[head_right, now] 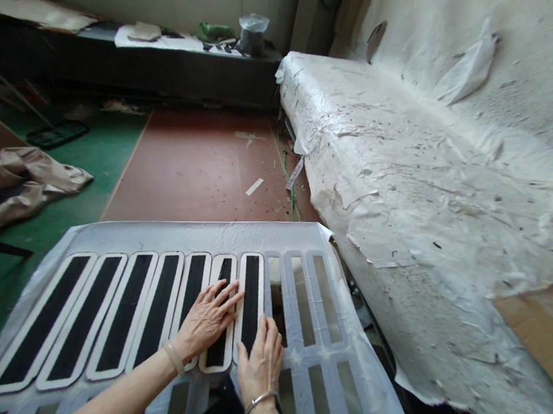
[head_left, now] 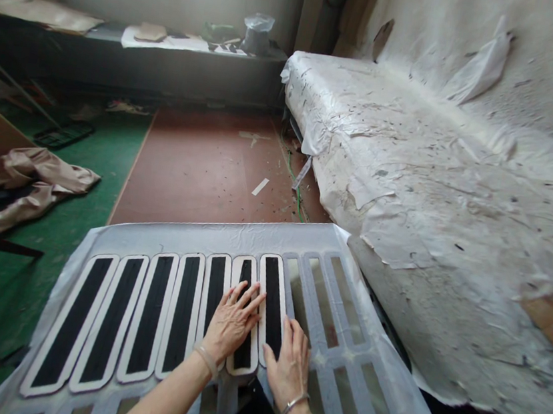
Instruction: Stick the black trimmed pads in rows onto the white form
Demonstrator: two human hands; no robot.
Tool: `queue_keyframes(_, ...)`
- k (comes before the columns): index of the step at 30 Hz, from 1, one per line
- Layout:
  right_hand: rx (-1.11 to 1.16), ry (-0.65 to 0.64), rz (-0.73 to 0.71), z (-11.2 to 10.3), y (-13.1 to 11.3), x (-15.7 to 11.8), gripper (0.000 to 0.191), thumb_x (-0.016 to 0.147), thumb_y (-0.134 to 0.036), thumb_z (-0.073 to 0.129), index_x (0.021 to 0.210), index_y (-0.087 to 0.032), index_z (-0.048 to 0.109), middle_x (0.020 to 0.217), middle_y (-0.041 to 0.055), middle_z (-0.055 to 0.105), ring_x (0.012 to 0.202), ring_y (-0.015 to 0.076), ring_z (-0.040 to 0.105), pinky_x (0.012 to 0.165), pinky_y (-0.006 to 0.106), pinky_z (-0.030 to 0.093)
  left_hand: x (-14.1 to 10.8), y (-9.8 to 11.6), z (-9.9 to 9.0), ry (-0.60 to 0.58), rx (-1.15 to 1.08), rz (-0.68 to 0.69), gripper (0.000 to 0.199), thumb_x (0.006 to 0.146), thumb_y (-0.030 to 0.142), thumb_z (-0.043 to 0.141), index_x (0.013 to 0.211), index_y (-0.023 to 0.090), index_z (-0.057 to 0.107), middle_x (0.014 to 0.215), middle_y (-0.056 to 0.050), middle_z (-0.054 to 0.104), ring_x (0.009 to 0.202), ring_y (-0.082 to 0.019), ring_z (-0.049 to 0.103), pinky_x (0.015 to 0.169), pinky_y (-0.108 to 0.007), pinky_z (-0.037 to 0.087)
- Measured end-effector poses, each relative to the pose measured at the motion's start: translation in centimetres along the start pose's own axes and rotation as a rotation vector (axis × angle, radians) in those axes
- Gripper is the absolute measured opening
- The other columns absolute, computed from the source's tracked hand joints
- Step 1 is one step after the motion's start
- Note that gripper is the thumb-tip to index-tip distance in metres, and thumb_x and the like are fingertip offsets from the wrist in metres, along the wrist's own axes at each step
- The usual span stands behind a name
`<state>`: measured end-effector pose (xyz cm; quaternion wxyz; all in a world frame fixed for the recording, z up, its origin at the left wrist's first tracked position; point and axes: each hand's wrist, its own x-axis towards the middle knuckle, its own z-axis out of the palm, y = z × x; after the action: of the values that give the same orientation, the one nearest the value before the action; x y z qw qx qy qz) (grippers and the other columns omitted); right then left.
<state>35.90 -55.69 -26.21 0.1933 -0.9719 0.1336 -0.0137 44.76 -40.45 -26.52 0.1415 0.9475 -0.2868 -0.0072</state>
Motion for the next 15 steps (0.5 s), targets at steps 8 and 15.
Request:
queue_keyframes(8, -0.064, -0.439, -0.475, -1.5, -2.4, 0.2, 0.098, 0.064, -0.030, 0.074, 0.145, -0.039, 0.019, 0.156, 0.0051, 0.020, 0.142, 0.0337, 0.017, 0.110, 0.063, 0.020, 1.3, -2.8, -2.3, -0.169, -0.122, 0.118, 0.052, 0.092, 0.022, 0.046, 0.139, 0.040, 0.037, 0.148, 0.008, 0.039, 0.132, -0.023, 0.036, 0.101, -0.044, 0.036)
queue_keyframes(15, -0.091, -0.466, -0.790, -1.3, -1.8, 1.1, 0.037, 0.090, -0.038, 0.049, 0.127, -0.036, 0.049, 0.149, 0.0046, 0.037, 0.138, 0.0371, 0.027, 0.102, 0.074, 0.024, 0.8, -3.9, -2.2, -0.213, -0.166, 0.153, 0.059, 0.090, 0.021, 0.049, 0.143, 0.035, 0.028, 0.152, 0.005, 0.032, 0.138, -0.020, 0.028, 0.109, -0.044, 0.030)
